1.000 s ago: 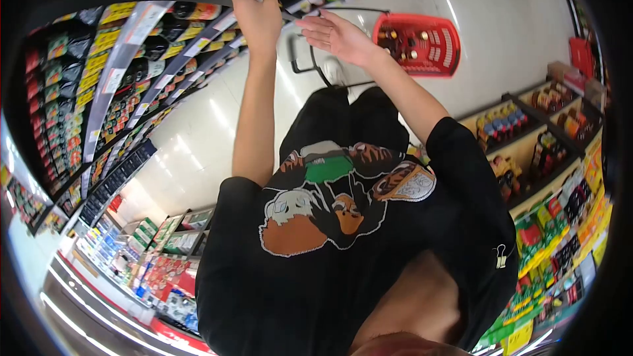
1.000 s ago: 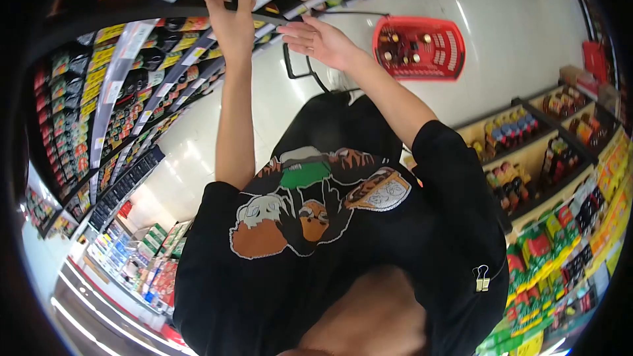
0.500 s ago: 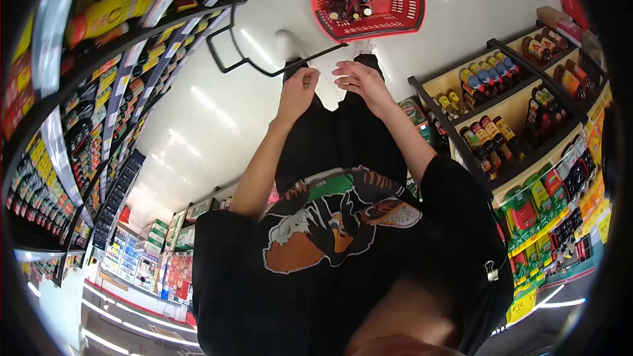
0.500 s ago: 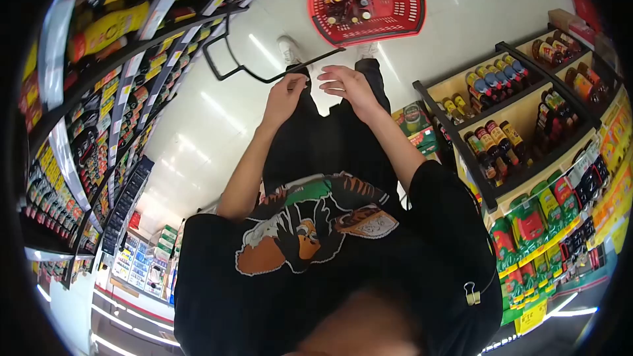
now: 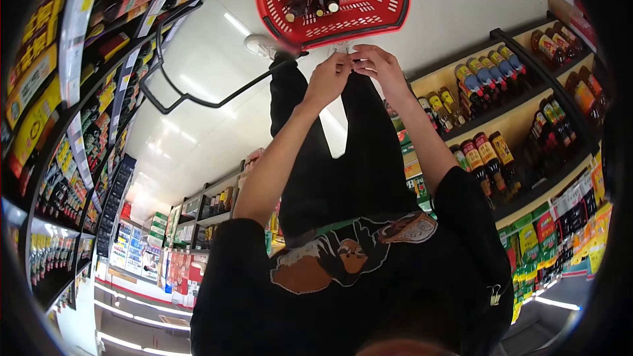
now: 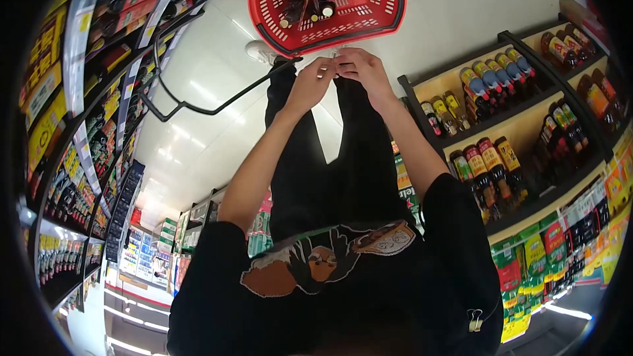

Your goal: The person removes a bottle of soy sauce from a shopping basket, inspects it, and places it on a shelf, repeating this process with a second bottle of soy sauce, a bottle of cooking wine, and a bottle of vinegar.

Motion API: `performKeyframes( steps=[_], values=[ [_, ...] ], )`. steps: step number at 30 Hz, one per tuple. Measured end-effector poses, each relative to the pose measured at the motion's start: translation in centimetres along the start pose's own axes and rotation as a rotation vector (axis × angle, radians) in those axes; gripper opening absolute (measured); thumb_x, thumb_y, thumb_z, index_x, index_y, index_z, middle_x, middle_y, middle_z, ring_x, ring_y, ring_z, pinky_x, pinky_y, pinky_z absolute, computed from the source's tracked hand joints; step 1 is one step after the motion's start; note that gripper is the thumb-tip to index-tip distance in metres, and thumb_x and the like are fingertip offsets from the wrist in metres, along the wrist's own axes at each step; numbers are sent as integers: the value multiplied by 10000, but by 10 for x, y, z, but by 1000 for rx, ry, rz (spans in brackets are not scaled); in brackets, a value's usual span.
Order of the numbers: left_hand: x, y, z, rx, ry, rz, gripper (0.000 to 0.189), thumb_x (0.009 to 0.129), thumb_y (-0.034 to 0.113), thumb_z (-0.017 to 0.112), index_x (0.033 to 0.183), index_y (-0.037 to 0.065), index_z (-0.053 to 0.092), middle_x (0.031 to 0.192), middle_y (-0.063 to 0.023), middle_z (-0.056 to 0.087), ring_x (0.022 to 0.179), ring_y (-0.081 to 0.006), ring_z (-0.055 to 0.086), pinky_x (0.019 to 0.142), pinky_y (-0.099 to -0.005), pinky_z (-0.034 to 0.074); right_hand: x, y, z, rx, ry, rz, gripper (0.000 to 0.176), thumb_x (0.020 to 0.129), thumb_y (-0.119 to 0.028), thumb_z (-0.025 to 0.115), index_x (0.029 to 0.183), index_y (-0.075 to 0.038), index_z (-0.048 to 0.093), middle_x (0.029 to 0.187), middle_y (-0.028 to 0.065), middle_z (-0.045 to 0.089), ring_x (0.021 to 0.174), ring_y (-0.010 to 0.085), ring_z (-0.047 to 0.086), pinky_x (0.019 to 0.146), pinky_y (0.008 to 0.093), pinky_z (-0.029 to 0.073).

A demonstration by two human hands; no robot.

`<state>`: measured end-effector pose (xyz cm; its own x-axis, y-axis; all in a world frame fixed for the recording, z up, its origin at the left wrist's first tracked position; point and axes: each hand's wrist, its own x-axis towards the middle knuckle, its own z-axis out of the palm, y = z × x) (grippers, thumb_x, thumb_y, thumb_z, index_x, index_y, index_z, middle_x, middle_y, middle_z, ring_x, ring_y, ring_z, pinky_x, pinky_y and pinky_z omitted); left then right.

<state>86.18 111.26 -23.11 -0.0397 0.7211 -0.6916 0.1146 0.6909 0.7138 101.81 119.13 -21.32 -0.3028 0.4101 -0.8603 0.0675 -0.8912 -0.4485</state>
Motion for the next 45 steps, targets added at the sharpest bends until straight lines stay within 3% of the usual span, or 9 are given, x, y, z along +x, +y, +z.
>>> performKeyframes(
  steps=[3,12,14,16,23,30,33,36,45],
  values=[
    [32,-15,7,11,17,-63,245,1004,192,558,1147,-3,603,1046,-150,719,939,-269,727,863,-367,554,51,15,-10,-54,20,-42,350,1009,-259,529,1197,9,651,1061,116,703,921,179,691,873,306,567],
    [104,-125,-30,301,234,-67,216,977,175,589,1103,3,621,1031,-153,715,888,-308,729,822,-371,570,197,68,-24,-382,48,117,420,991,-258,555,1308,18,555,1137,131,684,864,182,702,820,296,554],
    [114,-134,-41,296,209,-46,257,978,174,578,1159,-8,596,1045,-149,718,846,-282,739,794,-351,570,215,84,-25,-374,197,38,386,954,-244,596,1171,74,613,1002,147,698,722,212,709,654,303,563],
    [124,-140,-49,186,259,-111,243,947,151,583,1148,13,571,1043,-160,715,996,-388,675,848,-460,539,228,83,-23,-373,211,45,415,968,-284,586,1187,68,602,1008,134,683,716,199,707,637,307,574],
    [144,-136,-63,-40,106,-333,309,962,158,540,1199,-40,551,1010,-144,747,637,-219,726,632,-310,558,274,79,-12,-131,207,280,459,983,-344,557,1248,29,525,1014,118,658,750,221,702,699,410,638],
    [154,-137,-53,-61,42,-362,301,973,174,538,1175,-47,571,1003,-135,748,682,-202,730,584,-276,544,318,86,-12,-152,148,426,340,970,-330,600,1142,-40,556,1046,155,638,886,277,690,753,409,641],
    [151,-137,-49,-142,2,-402,302,981,167,528,1193,-44,574,1025,-130,744,722,-188,731,558,-258,538,333,90,-20,-23,207,513,253,966,-264,642,1046,-34,575,856,79,583,762,217,652,731,373,639],
    [147,-134,-50,-186,-25,-397,323,992,173,515,1220,-48,573,1058,-137,736,770,-185,730,551,-247,539,348,103,-32,240,170,582,233,975,-244,636,1002,-41,526,857,88,556,712,206,611,721,362,645],
    [129,-118,-55,-466,29,-539,316,1004,186,488,1234,-9,582,1134,-143,702,920,-204,697,749,-299,556,350,112,-26,377,234,501,184,1033,-224,538,1054,-42,525,891,86,541,729,189,562,650,302,619]
  ],
)
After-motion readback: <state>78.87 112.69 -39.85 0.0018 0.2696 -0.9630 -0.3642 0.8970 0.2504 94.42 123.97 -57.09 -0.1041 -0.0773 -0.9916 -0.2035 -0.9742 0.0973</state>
